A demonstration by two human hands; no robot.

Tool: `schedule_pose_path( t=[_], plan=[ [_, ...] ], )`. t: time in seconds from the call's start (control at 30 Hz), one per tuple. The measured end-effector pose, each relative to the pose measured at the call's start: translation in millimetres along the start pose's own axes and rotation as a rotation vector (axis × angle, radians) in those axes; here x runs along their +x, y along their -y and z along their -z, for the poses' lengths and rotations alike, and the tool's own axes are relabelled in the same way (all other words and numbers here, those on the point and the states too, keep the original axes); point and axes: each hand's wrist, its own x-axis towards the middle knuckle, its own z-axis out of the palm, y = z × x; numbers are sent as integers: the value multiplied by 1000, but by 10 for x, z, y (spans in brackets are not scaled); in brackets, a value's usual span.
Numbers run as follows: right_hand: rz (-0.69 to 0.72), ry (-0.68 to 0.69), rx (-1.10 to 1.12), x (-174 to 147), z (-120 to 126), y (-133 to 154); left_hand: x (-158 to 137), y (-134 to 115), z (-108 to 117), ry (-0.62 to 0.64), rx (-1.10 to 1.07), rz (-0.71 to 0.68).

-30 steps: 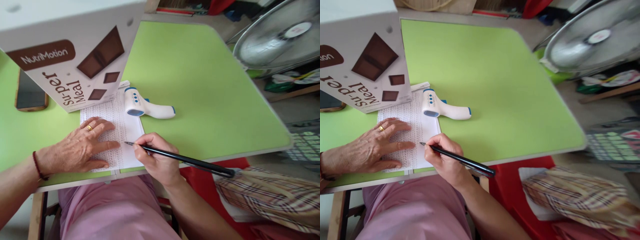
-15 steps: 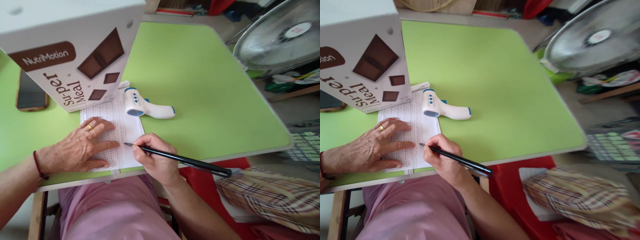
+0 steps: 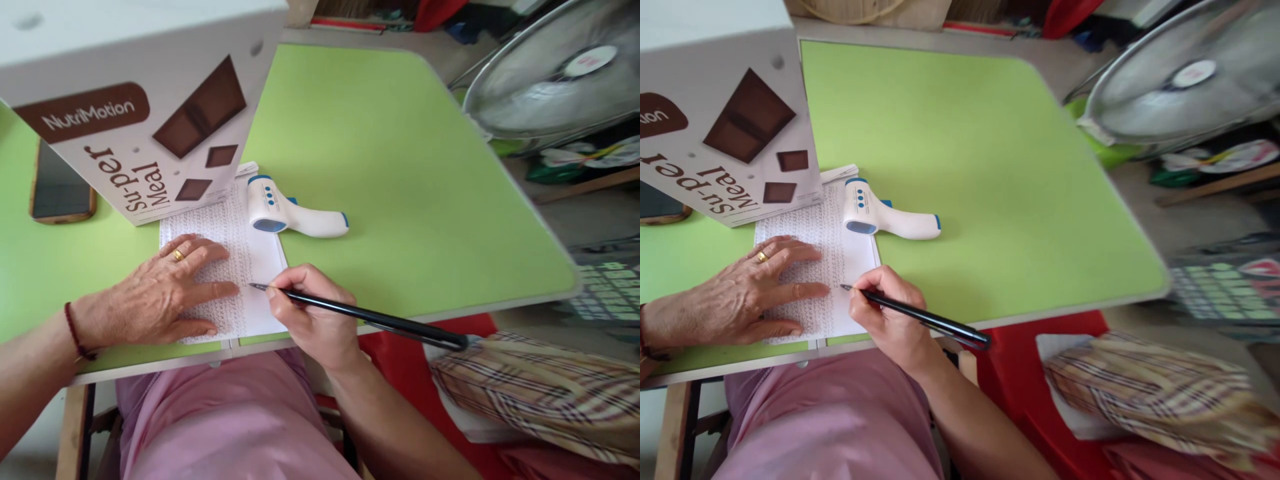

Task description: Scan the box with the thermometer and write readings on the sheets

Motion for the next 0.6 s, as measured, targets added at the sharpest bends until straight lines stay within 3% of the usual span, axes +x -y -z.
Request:
schedule_pose_path(
  t=[0.4,0.6],
  plan=[
    [50,2,-29,-13,-14,-22,-7,3,-3,0,1,3],
    [1,-47,-1,-11,-3,-13,2,6,-2,0,1,-7]
  ],
)
